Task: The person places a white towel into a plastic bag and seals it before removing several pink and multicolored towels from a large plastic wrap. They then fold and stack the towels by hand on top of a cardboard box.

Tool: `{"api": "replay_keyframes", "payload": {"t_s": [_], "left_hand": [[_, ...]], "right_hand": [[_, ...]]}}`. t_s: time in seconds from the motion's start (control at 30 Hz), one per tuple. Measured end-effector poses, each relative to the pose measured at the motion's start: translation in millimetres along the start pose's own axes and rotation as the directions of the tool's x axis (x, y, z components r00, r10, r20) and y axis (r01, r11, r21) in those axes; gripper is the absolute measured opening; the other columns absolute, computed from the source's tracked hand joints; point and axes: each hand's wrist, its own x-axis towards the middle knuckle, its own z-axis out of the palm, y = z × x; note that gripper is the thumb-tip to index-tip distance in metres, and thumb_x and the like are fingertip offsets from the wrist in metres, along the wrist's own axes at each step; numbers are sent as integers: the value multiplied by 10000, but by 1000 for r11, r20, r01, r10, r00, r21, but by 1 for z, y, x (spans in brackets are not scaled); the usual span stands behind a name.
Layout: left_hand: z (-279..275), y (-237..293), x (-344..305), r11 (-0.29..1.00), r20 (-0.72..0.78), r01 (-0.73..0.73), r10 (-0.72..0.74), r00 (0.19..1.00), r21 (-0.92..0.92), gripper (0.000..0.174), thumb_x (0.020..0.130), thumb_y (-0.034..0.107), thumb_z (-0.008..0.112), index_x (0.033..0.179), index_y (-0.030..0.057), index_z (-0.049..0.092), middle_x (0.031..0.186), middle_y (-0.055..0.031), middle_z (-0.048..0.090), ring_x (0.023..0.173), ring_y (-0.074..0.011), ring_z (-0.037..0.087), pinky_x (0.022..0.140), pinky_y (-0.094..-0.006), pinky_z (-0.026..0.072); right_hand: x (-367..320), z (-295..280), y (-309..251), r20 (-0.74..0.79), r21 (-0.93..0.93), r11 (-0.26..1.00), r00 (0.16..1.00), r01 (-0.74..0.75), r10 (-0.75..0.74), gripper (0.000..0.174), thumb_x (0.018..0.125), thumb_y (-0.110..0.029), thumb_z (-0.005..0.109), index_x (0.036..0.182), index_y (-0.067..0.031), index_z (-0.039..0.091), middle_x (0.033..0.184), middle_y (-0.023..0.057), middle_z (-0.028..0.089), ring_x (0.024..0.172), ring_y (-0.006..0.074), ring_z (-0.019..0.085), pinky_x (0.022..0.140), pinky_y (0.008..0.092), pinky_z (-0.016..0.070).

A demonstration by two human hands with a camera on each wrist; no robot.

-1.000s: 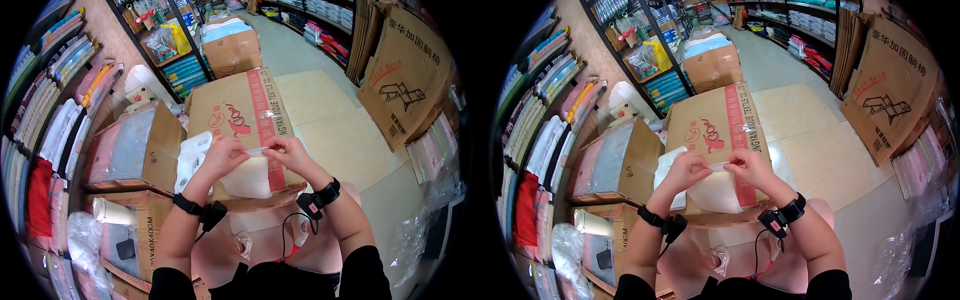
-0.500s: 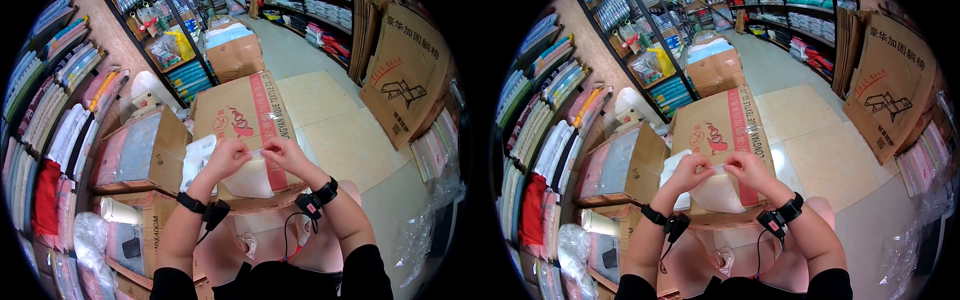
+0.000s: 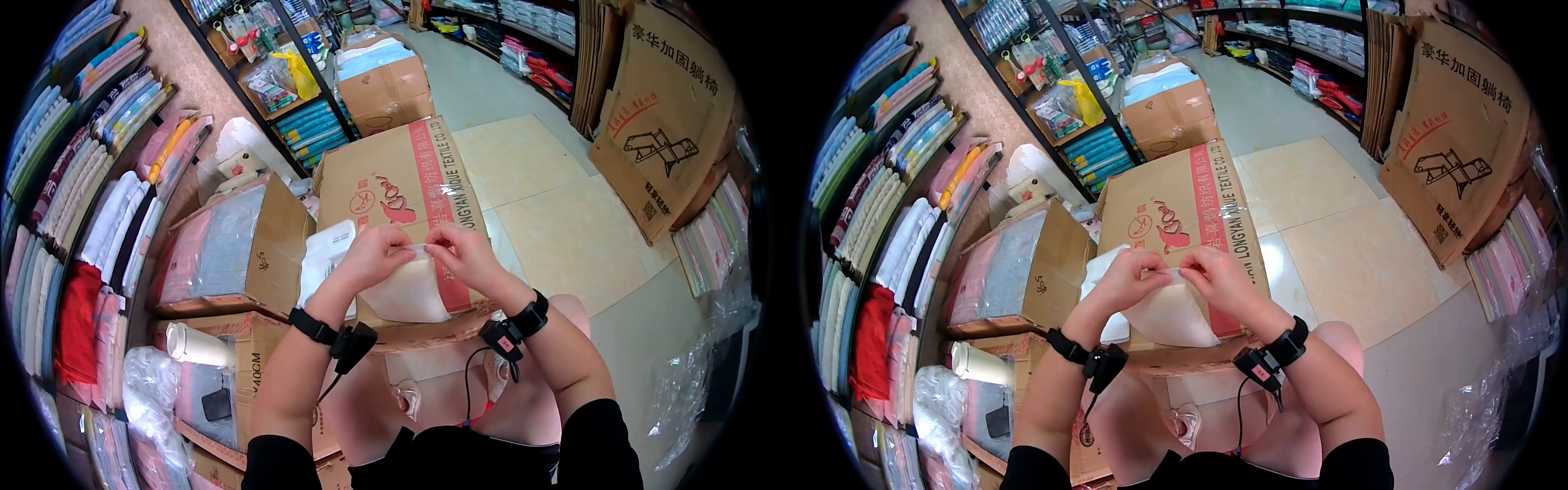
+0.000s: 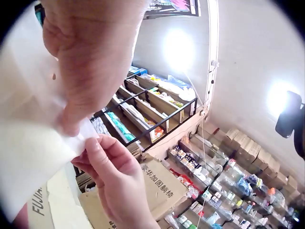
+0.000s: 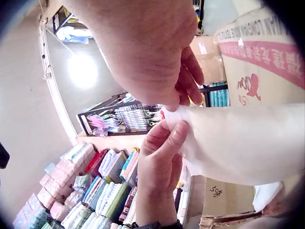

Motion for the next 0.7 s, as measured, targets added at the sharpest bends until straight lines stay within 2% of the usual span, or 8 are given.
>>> {"api": "replay_keyframes", "payload": {"t_s": [0.03,0.1,0.23,0.37,0.53,0.7], "left_hand": [[0,0,0,995,-13,-50,51,999,83,151,683,179,647,733,39,624,666,-100,588,658,-266,558,657,-352,405],[1,1,0,993,-23,-52,55,998,103,145,683,185,647,726,49,623,672,-91,588,672,-263,556,683,-352,389],[6,-3,-2,992,-55,-43,50,997,120,146,697,179,654,696,49,588,694,-59,578,732,-230,533,710,-330,349],[1,-7,-4,994,-43,-5,10,999,108,145,686,168,660,696,46,581,699,-61,578,741,-237,535,713,-330,352],[2,-6,-5,986,-71,-90,100,992,140,115,682,136,656,696,52,579,711,-60,575,722,-240,537,744,-338,346],[5,1,-6,982,-87,-96,111,990,164,109,695,136,646,725,64,571,714,-52,570,726,-230,533,758,-340,341]], "right_hand": [[0,1,0,-1,0,1000,1000,0,0,108,786,-94,586,827,0,553,733,80,555,650,159,540,574,264,437],[1,2,0,-15,68,998,1000,-16,17,130,763,-122,592,814,-4,568,730,119,569,651,241,565,576,312,441],[1,4,4,4,2,1000,1000,-31,31,138,762,-136,594,810,-9,570,730,120,568,655,251,563,578,321,438],[0,5,5,-18,-25,1000,1000,-15,15,135,763,-144,592,797,-16,568,729,119,566,660,260,558,583,330,434],[0,4,2,-17,-32,999,1000,-14,14,134,766,-146,589,789,-17,563,726,118,564,665,262,559,583,333,433],[0,7,5,-34,-25,1000,999,-13,12,139,767,-155,591,786,-19,564,728,115,567,664,261,562,580,335,437]]}}
